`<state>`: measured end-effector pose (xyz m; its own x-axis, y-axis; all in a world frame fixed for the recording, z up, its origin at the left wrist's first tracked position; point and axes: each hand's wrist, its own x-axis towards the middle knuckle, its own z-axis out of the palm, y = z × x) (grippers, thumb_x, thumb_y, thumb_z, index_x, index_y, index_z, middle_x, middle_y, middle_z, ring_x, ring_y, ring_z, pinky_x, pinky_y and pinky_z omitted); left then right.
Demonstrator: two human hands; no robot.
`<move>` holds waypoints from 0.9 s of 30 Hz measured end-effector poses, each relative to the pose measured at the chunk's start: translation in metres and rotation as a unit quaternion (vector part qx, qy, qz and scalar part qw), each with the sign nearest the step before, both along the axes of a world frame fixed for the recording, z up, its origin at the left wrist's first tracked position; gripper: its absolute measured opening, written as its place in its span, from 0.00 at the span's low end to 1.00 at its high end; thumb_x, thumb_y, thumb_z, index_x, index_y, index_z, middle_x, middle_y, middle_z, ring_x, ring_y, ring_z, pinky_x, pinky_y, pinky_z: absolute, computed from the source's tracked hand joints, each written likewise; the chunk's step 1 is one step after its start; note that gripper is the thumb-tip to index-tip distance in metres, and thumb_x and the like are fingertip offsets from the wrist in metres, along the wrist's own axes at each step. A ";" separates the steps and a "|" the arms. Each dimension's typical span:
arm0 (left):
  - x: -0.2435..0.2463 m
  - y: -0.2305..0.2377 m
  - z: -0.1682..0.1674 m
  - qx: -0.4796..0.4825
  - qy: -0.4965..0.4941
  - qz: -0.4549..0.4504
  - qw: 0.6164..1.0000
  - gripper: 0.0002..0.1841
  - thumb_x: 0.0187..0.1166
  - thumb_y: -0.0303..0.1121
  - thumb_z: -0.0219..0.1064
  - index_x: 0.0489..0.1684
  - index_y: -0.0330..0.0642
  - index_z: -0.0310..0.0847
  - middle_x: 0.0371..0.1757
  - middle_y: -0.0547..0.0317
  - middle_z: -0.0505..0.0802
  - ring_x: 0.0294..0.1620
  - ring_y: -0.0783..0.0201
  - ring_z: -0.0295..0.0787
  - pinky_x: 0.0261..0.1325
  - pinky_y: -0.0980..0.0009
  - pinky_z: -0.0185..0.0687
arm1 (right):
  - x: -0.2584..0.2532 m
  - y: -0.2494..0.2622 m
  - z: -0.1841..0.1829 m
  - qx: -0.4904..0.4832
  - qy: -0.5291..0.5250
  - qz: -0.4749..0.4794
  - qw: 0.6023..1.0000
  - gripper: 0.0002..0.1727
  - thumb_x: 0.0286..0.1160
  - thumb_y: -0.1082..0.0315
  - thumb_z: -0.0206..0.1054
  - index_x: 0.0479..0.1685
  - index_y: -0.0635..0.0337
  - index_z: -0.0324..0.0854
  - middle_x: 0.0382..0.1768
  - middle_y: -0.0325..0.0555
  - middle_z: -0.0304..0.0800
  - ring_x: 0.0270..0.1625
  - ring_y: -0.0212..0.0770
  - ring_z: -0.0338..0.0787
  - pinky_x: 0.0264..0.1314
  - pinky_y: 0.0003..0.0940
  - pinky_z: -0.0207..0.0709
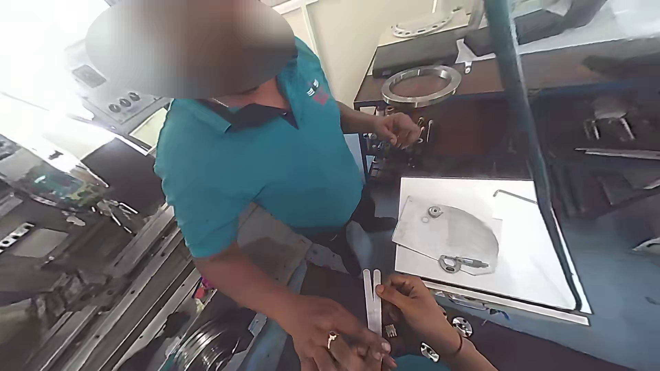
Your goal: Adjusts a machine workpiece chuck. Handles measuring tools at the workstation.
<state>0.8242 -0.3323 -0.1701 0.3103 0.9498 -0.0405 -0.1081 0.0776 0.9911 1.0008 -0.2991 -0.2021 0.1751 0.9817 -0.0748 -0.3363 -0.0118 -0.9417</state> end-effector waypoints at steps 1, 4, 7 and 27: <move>0.001 0.001 -0.002 0.000 -0.006 -0.009 1.000 0.06 0.81 0.28 0.69 0.42 0.44 0.93 0.34 0.64 0.98 0.33 0.70 0.96 0.42 0.71 0.94 | 0.001 0.000 0.000 0.000 -0.002 0.001 1.000 0.14 0.79 0.68 0.63 0.22 0.50 0.83 0.15 0.27 0.82 0.16 0.22 0.79 0.20 0.19 0.75; 0.004 0.000 -0.003 0.015 0.010 -0.019 1.000 0.05 0.77 0.29 0.72 0.44 0.39 0.91 0.36 0.63 0.98 0.36 0.69 0.96 0.45 0.70 0.94 | 0.006 0.000 -0.001 -0.003 -0.007 -0.002 1.000 0.14 0.81 0.67 0.63 0.23 0.51 0.83 0.14 0.27 0.81 0.16 0.23 0.79 0.20 0.20 0.74; 0.016 -0.002 0.009 0.012 0.058 0.010 0.998 0.06 0.67 0.19 0.73 0.39 0.35 0.87 0.33 0.65 0.98 0.36 0.72 0.96 0.48 0.73 0.94 | 0.010 -0.001 0.000 -0.015 -0.015 -0.004 1.000 0.15 0.81 0.67 0.61 0.23 0.50 0.82 0.14 0.27 0.80 0.16 0.23 0.79 0.20 0.20 0.75; 0.054 0.082 -0.031 0.188 0.081 0.263 0.943 0.06 0.69 0.16 0.68 0.40 0.26 0.86 0.35 0.67 0.96 0.39 0.84 0.92 0.50 0.83 0.90 | 0.022 -0.012 -0.014 -0.054 -0.085 0.006 0.995 0.08 0.79 0.66 0.64 0.38 0.58 0.87 0.24 0.32 0.87 0.22 0.27 0.84 0.27 0.27 0.83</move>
